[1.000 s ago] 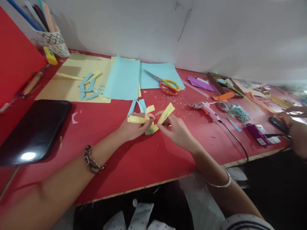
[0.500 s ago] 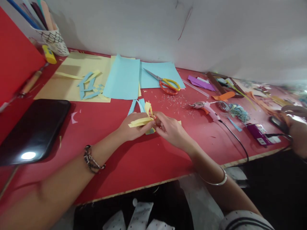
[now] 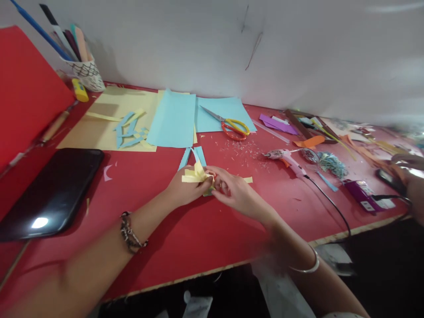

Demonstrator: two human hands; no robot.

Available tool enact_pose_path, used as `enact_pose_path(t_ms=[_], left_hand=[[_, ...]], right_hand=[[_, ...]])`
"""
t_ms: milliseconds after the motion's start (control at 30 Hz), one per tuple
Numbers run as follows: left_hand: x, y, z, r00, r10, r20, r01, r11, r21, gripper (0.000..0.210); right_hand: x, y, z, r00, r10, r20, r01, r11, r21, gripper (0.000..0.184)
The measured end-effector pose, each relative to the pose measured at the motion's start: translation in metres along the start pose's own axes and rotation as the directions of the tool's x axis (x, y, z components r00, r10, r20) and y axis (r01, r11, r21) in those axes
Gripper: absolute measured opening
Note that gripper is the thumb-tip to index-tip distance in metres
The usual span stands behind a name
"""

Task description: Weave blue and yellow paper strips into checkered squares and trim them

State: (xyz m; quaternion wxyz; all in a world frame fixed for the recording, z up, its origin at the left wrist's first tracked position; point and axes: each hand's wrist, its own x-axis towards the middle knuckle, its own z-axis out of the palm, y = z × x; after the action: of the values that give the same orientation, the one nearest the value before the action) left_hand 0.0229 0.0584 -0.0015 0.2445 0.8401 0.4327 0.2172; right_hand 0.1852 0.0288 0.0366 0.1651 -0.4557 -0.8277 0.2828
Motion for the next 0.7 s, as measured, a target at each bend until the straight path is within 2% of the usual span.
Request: enact_pose_path(t_ms=[100, 200, 300, 467, 700], left_hand=[[0.000, 0.000, -0.001, 0.999, -0.041, -0.021, 0.040, 0.997, -0.070, 0.031], [0.000, 0.000, -0.001, 0.994, -0.102, -0.036, 0.095, 0.982, -0.161, 0.029], [0.002, 0.000, 0.000, 0.994, -0.079, -0.070, 0.066, 0.982, -0.176, 0.026], [0.002, 0.003, -0.003, 0.995, -0.049, -0.083, 0.029, 0.973, -0.229, 0.031], [-0.001, 0.005, -0.006, 0.983, -0.176, -0.054, 0.147, 0.927, -0.344, 0.035]], right_hand=[[-0.001, 0.005, -0.007, 1.000, -0.003, 0.017, 0.003, 0.999, 0.041, 0.045], [-0.001, 0.013, -0.012, 1.000, 0.019, -0.024, -0.018, 0.998, 0.056, 0.042], [0.001, 0.018, -0.014, 0.996, 0.042, -0.082, -0.036, 0.997, 0.067, 0.039], [0.005, 0.019, -0.012, 0.993, 0.065, -0.097, -0.051, 0.988, 0.145, 0.036], [0.004, 0.022, -0.011, 0.981, 0.091, -0.173, -0.056, 0.979, 0.195, 0.032]])
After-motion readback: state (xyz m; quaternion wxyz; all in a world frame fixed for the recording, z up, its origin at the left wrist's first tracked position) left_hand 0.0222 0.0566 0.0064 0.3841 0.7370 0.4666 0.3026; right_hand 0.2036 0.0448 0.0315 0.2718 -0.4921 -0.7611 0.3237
